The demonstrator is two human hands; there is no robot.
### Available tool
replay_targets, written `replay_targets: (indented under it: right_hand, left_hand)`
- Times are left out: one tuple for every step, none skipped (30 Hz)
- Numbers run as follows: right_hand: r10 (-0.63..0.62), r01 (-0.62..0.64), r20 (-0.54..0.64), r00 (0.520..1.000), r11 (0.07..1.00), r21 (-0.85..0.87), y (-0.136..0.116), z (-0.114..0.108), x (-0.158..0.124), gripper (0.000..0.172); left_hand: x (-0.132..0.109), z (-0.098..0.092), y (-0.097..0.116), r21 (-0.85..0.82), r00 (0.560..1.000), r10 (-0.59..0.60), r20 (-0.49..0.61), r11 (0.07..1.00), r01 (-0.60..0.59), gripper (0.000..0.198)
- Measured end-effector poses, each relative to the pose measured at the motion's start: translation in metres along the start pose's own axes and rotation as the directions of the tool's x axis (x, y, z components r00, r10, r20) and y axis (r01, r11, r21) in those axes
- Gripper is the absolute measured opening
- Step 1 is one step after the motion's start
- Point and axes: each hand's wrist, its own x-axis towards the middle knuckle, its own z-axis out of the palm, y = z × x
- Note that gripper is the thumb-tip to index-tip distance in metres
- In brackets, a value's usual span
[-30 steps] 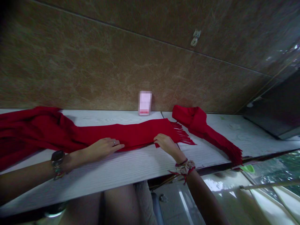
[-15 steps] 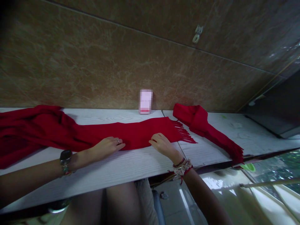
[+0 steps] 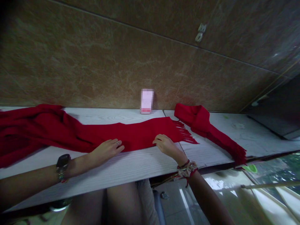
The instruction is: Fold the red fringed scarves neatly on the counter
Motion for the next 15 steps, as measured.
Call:
replay_targets:
  right_hand:
    - [-0.004,0.004,0.027,1.0,1.0,-0.017,-0.002,0.0,0.0,0.021]
    - [-0.009,0.011,0.049,0.999,0.999,-0.033,-0.003,0.0,0.001,0.021]
    - [-0.011,0.014,0.063,0.998,0.999,-0.047,-0.005,0.0,0.001,0.02]
    - [-0.011,0.015,0.069,0.998,0.998,-0.056,-0.006,0.001,0.002,0.018]
    - [-0.012,0.016,0.065,0.998,0.998,-0.065,-0.007,0.001,0.003,0.016]
    - [-0.016,0.02,0.053,0.998,0.997,-0.075,-0.008,0.001,0.004,0.014]
    - [-0.025,0.028,0.037,0.999,0.996,-0.089,-0.009,0.002,0.005,0.013]
    - [-0.041,0.043,0.024,0.999,0.993,-0.108,-0.01,0.002,0.006,0.014]
    - [-0.067,0.069,0.018,0.998,0.989,-0.131,-0.011,0.003,0.007,0.015]
    - [-0.1,0.101,0.013,0.995,0.982,-0.157,-0.013,0.003,0.008,0.016]
    - [-0.134,0.134,0.008,0.991,0.974,-0.182,-0.014,0.004,0.009,0.018]
    - [-0.163,0.159,-0.001,0.987,0.966,-0.205,-0.015,0.004,0.01,0.021]
    - [-0.175,0.167,-0.02,0.984,0.96,-0.224,-0.015,0.005,0.01,0.023]
    - [-0.173,0.158,-0.046,0.984,0.959,-0.237,-0.016,0.006,0.01,0.025]
    - [-0.163,0.139,-0.077,0.984,0.959,-0.246,-0.016,0.006,0.009,0.026]
  left_hand:
    - [-0.003,0.001,0.001,0.002,1.0,0.015,-0.001,1.0,-0.015,0.018]
    - [-0.004,0.002,0.001,0.003,1.0,0.023,-0.005,1.0,-0.023,0.018]
    - [-0.005,0.001,0.001,0.002,1.0,0.022,-0.009,1.0,-0.022,0.017]
    - [-0.004,0.0,0.001,0.0,1.0,0.012,-0.014,1.0,-0.012,0.017]
    - [-0.003,-0.001,0.001,-0.001,1.0,-0.006,-0.022,1.0,0.006,0.016]
    - [-0.002,-0.002,0.001,0.0,0.999,-0.027,-0.032,1.0,0.027,0.015]
    - [0.0,-0.003,0.001,0.003,0.998,-0.045,-0.042,0.999,0.046,0.015]
    - [0.001,-0.002,0.001,0.005,0.997,-0.055,-0.053,0.998,0.055,0.014]
    - [0.002,-0.002,0.001,0.004,0.997,-0.053,-0.064,0.999,0.054,0.013]
    - [0.002,0.0,0.001,0.003,0.996,-0.042,-0.074,0.999,0.043,0.012]
    - [0.002,0.001,0.002,0.002,0.996,-0.026,-0.082,1.0,0.027,0.011]
    - [0.002,0.002,0.002,0.003,0.996,-0.015,-0.091,1.0,0.015,0.01]
    - [0.002,0.003,0.001,0.007,0.995,-0.012,-0.099,1.0,0.013,0.01]
    - [0.002,0.003,0.0,0.012,0.994,-0.019,-0.108,1.0,0.021,0.009]
    - [0.003,0.003,0.0,0.015,0.993,-0.033,-0.117,0.999,0.034,0.009]
